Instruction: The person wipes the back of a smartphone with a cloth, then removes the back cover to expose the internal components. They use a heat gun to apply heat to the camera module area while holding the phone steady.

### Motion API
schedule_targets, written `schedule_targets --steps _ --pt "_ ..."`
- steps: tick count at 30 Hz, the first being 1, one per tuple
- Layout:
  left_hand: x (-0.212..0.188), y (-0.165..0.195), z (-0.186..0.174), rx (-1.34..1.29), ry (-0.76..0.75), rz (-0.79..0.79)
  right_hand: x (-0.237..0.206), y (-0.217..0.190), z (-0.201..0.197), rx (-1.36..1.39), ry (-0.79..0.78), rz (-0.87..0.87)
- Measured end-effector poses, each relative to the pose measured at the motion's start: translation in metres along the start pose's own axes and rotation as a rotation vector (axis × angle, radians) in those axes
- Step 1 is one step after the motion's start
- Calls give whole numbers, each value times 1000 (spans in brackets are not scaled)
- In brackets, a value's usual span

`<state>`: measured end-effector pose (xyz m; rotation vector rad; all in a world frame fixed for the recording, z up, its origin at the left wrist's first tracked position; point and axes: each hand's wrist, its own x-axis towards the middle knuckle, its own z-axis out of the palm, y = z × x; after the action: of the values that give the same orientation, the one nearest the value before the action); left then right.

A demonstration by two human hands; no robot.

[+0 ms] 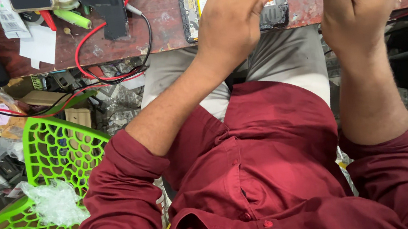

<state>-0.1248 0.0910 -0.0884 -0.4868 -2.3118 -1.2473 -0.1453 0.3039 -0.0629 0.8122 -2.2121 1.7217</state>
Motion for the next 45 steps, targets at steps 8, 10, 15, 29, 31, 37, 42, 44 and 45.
schedule_targets --steps 8,10,15,29,31,37,42,44,45 --pt "1 -3 -5 -51 -50 -12 5 1 1 -136 17 -34" --pt "0 -2 -5 -48 -39 -13 5 0 2 -124 11 -63" --pt "-1 -2 -2 -47 -18 -34 5 -7 6 -97 29 4" --pt "1 -3 0 0 4 -69 -4 -1 -3 -81 168 36" --pt "2 -2 0 1 6 -71 -5 -2 -1 -43 157 30" --pt "2 -6 -2 -58 -17 -91 -2 -11 0 80 221 92" --pt "0 -6 -6 -220 67 -204 -7 -6 -8 248 355 227" --pt "4 -7 -16 -184 158 -217 -12 0 -13 270 376 252" --pt "7 -8 -23 -167 203 -221 -15 3 -17 276 385 259"
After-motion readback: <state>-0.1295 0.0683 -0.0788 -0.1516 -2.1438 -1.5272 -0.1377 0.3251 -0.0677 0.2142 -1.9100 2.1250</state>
